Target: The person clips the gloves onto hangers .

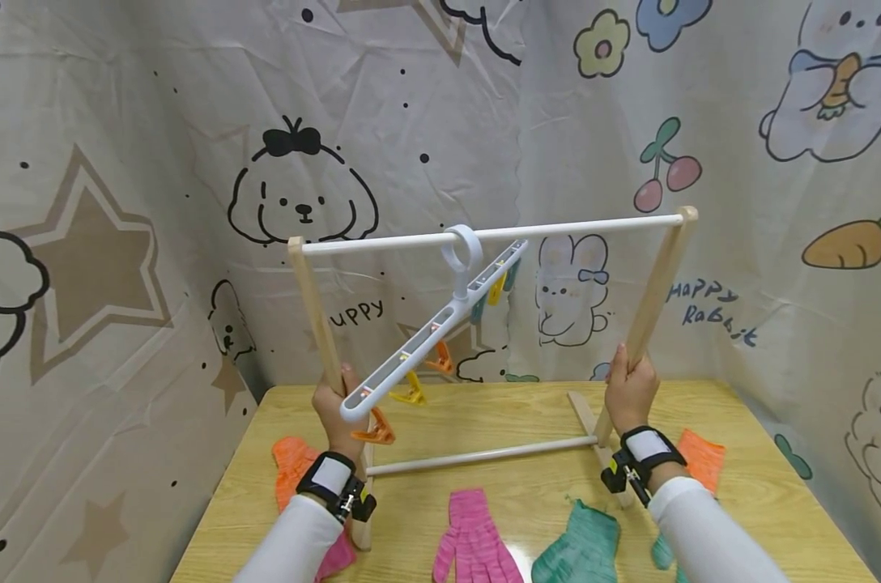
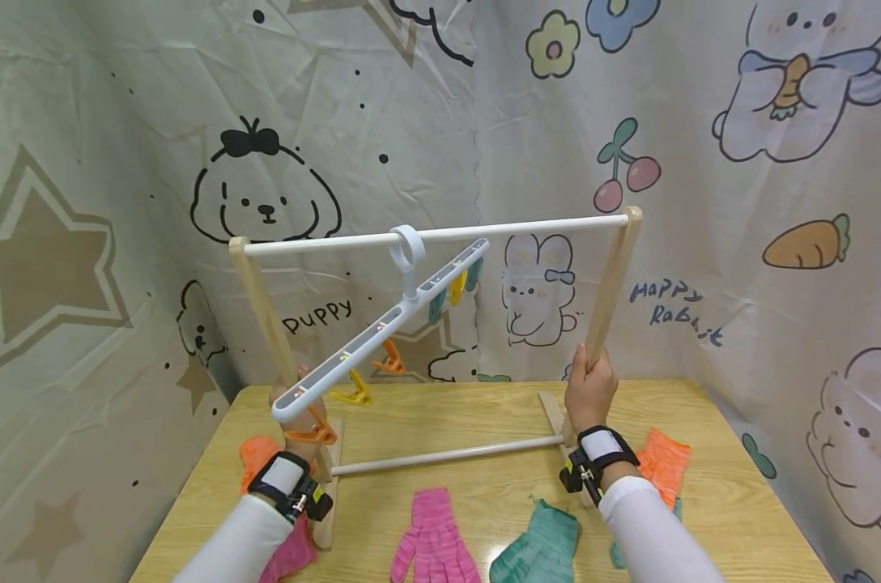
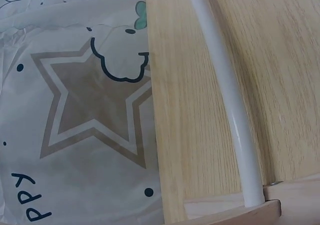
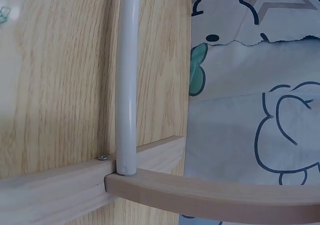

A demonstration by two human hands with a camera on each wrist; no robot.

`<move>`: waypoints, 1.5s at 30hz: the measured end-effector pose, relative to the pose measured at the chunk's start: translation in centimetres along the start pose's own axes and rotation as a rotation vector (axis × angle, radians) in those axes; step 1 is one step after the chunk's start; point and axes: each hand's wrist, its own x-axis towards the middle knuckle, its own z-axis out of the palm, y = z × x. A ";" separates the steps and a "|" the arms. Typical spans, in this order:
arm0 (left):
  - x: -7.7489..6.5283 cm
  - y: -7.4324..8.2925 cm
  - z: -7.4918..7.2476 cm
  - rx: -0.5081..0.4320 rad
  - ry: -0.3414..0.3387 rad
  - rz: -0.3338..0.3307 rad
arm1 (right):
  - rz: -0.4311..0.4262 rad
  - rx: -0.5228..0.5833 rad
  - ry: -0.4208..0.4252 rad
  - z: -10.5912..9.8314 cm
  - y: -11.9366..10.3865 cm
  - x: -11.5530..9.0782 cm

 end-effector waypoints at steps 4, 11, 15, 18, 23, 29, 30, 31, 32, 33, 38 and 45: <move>-0.1 0.2 0.0 0.011 0.001 -0.002 | 0.001 0.003 -0.005 -0.2 -0.8 -0.1; -0.2 0.3 0.0 0.024 0.008 0.016 | 0.001 -0.024 -0.029 -0.1 1.6 0.2; -0.2 0.3 -0.2 0.017 0.003 0.025 | 0.004 -0.022 -0.036 -0.1 1.6 0.2; -0.2 0.2 -0.1 0.017 0.000 0.023 | 0.013 -0.030 -0.040 -0.2 1.6 0.2; 0.0 0.1 0.2 0.011 0.010 0.013 | 0.023 -0.042 -0.039 -0.3 1.4 0.1; 0.1 0.5 0.3 0.012 0.039 -0.005 | 0.025 -0.059 -0.041 -0.5 1.3 -0.2; 0.1 0.5 0.3 0.013 0.042 -0.010 | 0.025 -0.062 -0.039 -0.6 1.3 -0.3; 0.1 0.5 0.3 0.012 0.043 -0.014 | 0.024 -0.063 -0.036 -0.6 1.3 -0.3; 0.2 0.4 0.4 0.010 0.045 -0.017 | 0.022 -0.064 -0.032 -0.6 1.3 -0.3; 0.2 0.4 0.5 0.012 0.048 -0.017 | 0.020 -0.064 -0.029 -0.6 1.3 -0.3; 0.4 -0.3 0.7 0.031 0.059 0.007 | 0.005 -0.064 -0.018 -0.6 1.3 -0.4; 0.7 -0.8 0.9 0.008 0.045 0.019 | -0.001 -0.059 -0.002 -0.6 1.5 -0.4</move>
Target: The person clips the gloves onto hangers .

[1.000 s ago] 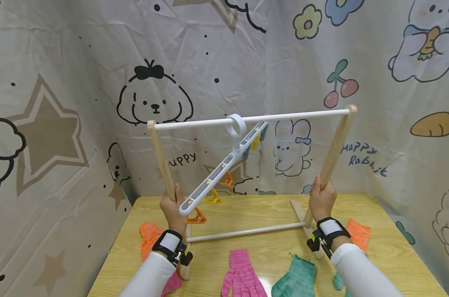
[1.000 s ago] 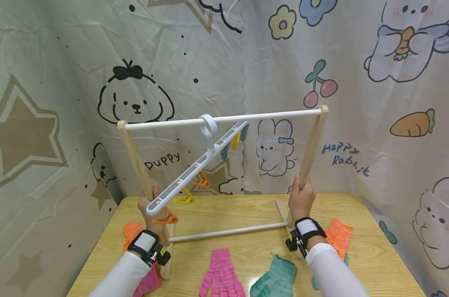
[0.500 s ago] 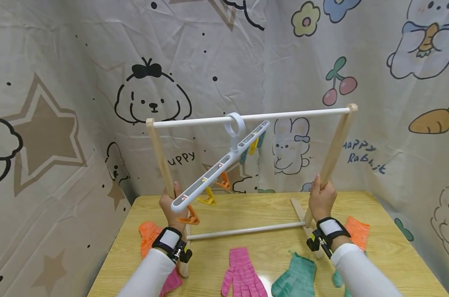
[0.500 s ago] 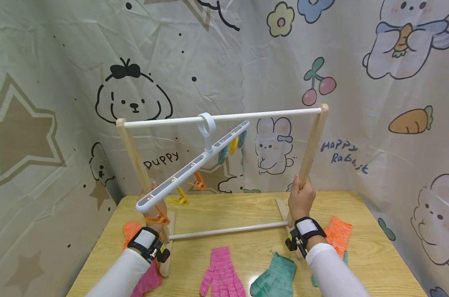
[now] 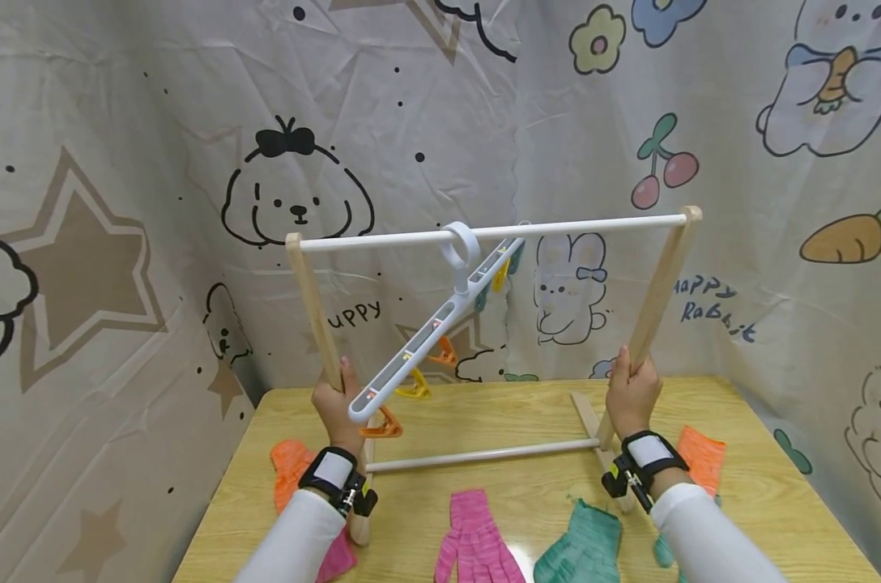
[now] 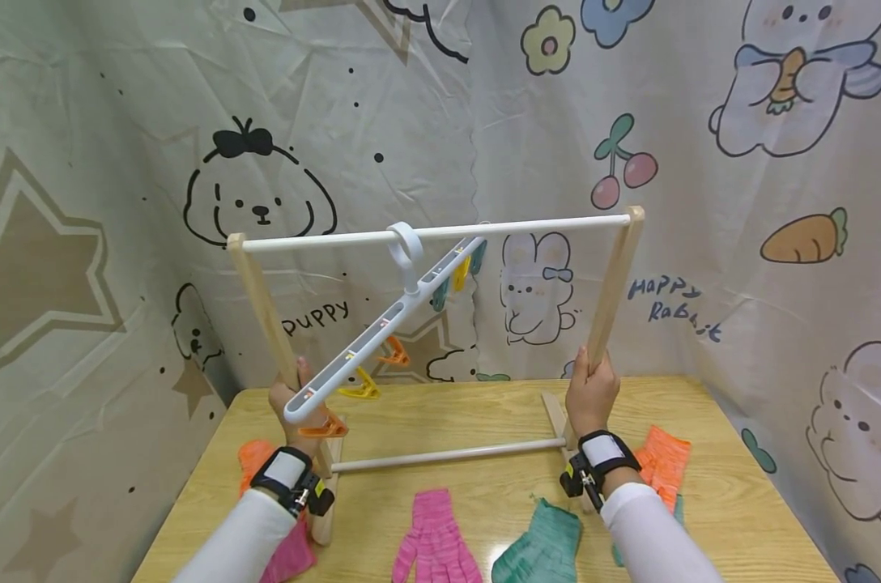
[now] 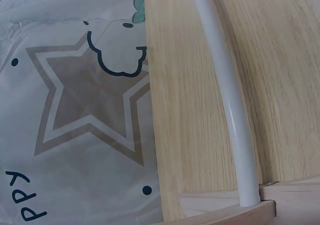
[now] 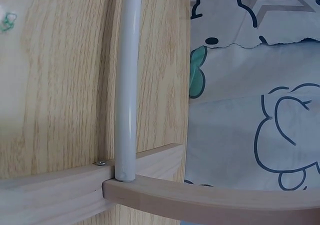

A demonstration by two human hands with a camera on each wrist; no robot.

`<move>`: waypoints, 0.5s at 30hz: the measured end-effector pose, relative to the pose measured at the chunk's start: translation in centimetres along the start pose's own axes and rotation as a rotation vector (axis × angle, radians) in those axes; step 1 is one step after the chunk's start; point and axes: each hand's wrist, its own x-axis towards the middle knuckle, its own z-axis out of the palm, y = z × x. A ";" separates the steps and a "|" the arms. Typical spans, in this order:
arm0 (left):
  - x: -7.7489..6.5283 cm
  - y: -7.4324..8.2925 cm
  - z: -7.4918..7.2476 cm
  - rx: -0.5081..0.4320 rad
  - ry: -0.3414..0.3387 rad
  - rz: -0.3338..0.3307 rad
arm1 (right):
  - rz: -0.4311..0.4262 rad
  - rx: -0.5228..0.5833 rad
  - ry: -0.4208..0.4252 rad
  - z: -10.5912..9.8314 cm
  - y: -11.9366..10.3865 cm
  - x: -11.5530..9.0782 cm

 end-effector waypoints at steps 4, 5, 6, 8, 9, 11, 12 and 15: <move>0.0 0.3 0.1 0.015 -0.002 0.002 | 0.003 -0.006 0.006 0.0 0.0 0.0; 0.0 0.4 0.1 0.014 -0.004 -0.006 | 0.001 -0.010 0.010 0.0 0.0 0.0; 0.0 0.5 0.1 0.012 -0.009 -0.017 | 0.001 -0.013 0.013 0.0 0.0 -0.1; 0.0 0.9 0.2 -0.006 -0.016 -0.035 | -0.003 -0.015 0.019 -0.1 0.0 -0.1; 0.0 1.1 0.2 -0.018 -0.019 -0.046 | -0.005 -0.014 0.021 -0.1 -0.1 -0.1; 0.0 1.3 0.2 -0.044 -0.022 -0.062 | -0.008 -0.010 0.025 -0.1 0.0 -0.1; 0.0 1.4 0.2 -0.054 -0.023 -0.070 | -0.009 -0.010 0.026 -0.1 0.0 -0.1; 0.0 1.4 0.3 -0.042 -0.018 -0.078 | -0.016 -0.014 0.027 0.1 0.1 -0.1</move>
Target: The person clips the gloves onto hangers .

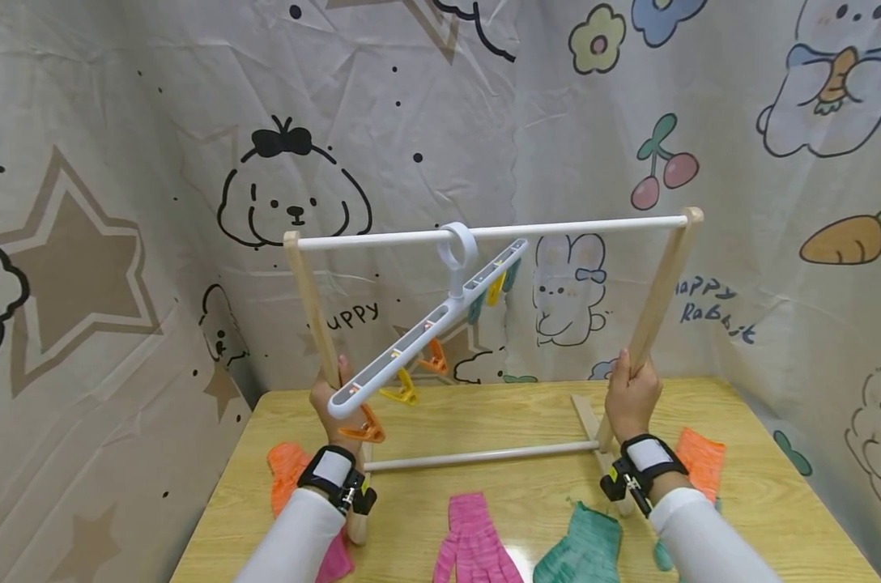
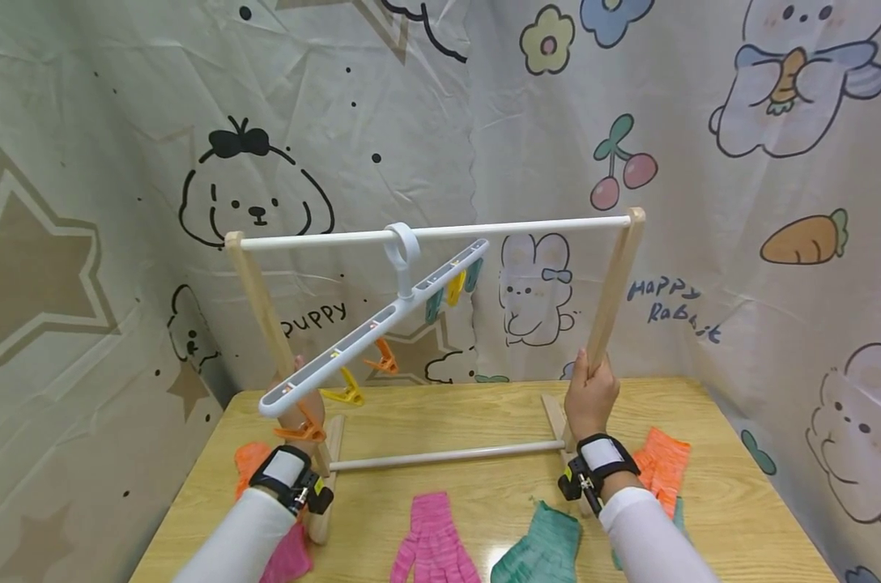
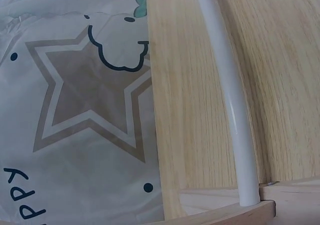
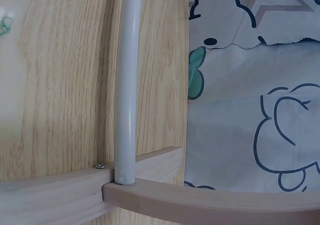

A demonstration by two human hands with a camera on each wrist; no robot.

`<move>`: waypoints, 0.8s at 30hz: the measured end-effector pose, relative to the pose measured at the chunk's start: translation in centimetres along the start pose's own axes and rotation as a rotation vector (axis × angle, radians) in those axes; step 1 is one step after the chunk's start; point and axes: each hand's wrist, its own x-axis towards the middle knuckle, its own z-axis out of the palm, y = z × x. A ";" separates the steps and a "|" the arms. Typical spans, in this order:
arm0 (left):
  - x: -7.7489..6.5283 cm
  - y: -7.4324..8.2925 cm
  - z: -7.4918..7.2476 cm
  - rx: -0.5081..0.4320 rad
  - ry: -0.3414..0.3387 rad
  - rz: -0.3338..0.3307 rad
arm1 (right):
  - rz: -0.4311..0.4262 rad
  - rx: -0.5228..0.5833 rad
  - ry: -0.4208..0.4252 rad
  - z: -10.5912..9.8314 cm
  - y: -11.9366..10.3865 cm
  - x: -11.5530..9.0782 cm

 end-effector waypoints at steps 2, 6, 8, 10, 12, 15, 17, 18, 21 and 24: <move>0.0 -0.1 0.0 0.022 -0.005 0.002 | -0.008 -0.007 0.000 0.0 0.0 -0.1; 0.2 -0.6 0.0 0.069 -0.015 0.024 | -0.026 -0.010 -0.004 -0.1 0.0 -0.2; 0.3 -0.8 0.0 0.068 -0.012 0.033 | -0.029 -0.013 -0.006 -0.1 0.1 -0.2; 0.3 -0.8 0.0 0.055 -0.010 0.042 | -0.026 -0.015 -0.008 -0.2 0.0 -0.2; 0.4 -0.7 0.0 0.040 -0.009 0.042 | -0.019 -0.015 -0.009 -0.2 -0.1 -0.2; 0.5 -0.6 0.1 0.039 -0.012 0.032 | -0.009 -0.016 -0.010 -0.2 -0.2 -0.2; 0.5 -0.7 0.1 0.034 -0.010 0.017 | -0.011 -0.016 -0.008 -0.2 -0.2 -0.2; 0.6 -0.7 0.2 0.023 -0.011 0.003 | -0.012 -0.017 -0.007 -0.2 -0.2 -0.2; 0.6 -1.0 0.3 -0.018 -0.010 -0.028 | -0.012 -0.020 -0.003 -0.2 -0.2 -0.3; 0.5 -1.0 0.5 -0.079 -0.016 -0.073 | -0.008 -0.024 -0.004 -0.4 -0.1 -0.4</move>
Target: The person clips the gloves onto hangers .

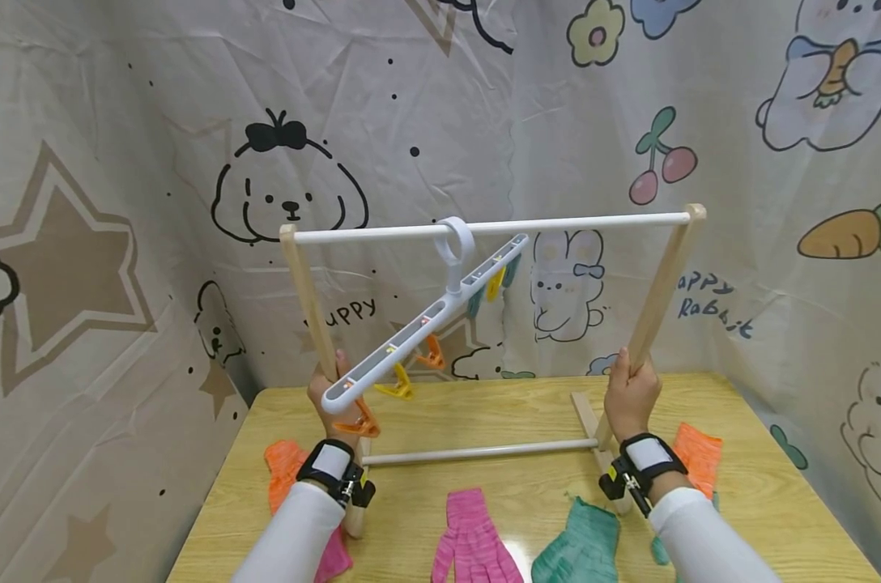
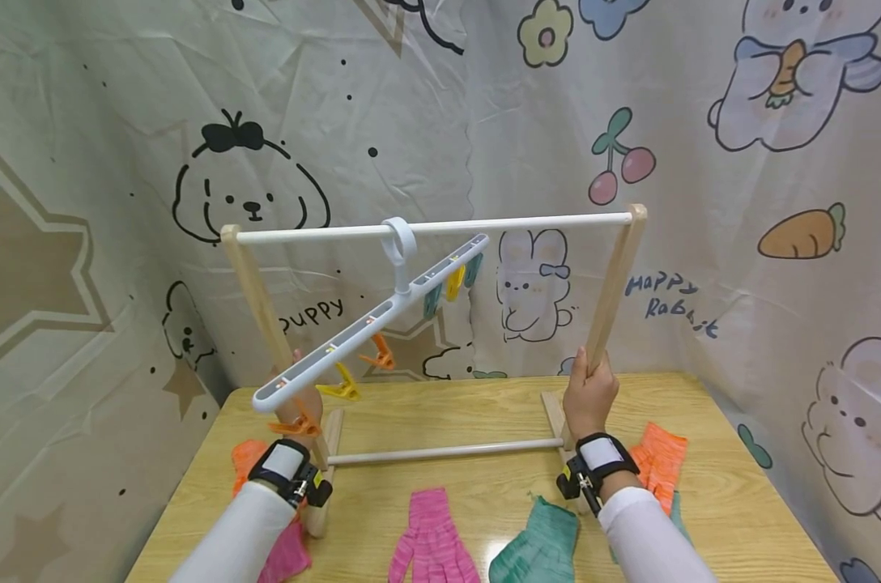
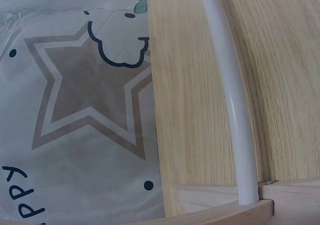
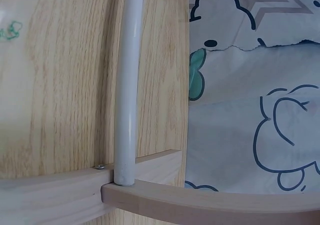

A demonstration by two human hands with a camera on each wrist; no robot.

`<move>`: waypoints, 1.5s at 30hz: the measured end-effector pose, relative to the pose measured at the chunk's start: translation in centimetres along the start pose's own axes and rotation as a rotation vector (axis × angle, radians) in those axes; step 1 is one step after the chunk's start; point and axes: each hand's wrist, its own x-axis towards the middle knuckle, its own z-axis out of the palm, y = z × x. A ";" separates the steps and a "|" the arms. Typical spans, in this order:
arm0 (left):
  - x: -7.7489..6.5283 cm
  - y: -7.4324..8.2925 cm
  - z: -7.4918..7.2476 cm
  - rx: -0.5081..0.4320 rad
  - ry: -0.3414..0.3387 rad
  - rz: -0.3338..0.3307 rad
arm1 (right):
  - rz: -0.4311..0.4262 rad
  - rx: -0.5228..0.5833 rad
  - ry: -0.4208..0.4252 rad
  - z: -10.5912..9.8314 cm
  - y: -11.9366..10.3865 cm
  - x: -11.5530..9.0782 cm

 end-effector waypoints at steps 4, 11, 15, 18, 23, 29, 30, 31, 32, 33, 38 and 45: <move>-0.2 0.4 0.1 -0.019 -0.002 -0.012 | 0.011 -0.010 -0.004 -0.2 0.0 -0.1; -0.2 0.6 -0.1 0.097 -0.015 0.070 | 0.014 -0.006 0.004 -0.5 -0.1 -0.3; -0.1 0.3 -0.2 0.111 -0.011 0.098 | -0.002 0.011 0.012 -0.5 -0.1 -0.4; -0.2 0.3 -0.2 0.100 -0.016 0.090 | -0.006 0.022 0.019 -0.6 -0.1 -0.6; -0.5 1.1 -0.2 0.043 -0.008 0.038 | -0.001 0.028 0.026 -0.7 -0.3 -0.6; -0.7 1.3 -0.1 0.003 0.031 0.050 | 0.016 0.011 0.029 -0.8 -0.4 -0.7; -0.7 1.3 -0.1 -0.002 0.034 0.050 | 0.017 0.011 0.029 -0.8 -0.4 -0.7; -0.7 1.3 -0.1 0.003 0.035 0.050 | 0.018 0.010 0.029 -0.8 -0.4 -0.7; -0.7 1.3 -0.2 0.008 0.030 0.052 | 0.018 0.013 0.029 -0.8 -0.5 -0.8; -0.7 1.3 -0.2 0.010 0.018 0.049 | 0.017 0.016 0.029 -0.8 -0.5 -0.8; -0.5 0.9 -0.4 0.059 -0.029 0.040 | 0.024 0.029 0.027 -0.9 -0.7 -0.9; -0.2 0.5 -0.4 0.085 -0.028 0.075 | 0.033 0.040 0.050 -0.7 -1.1 -1.0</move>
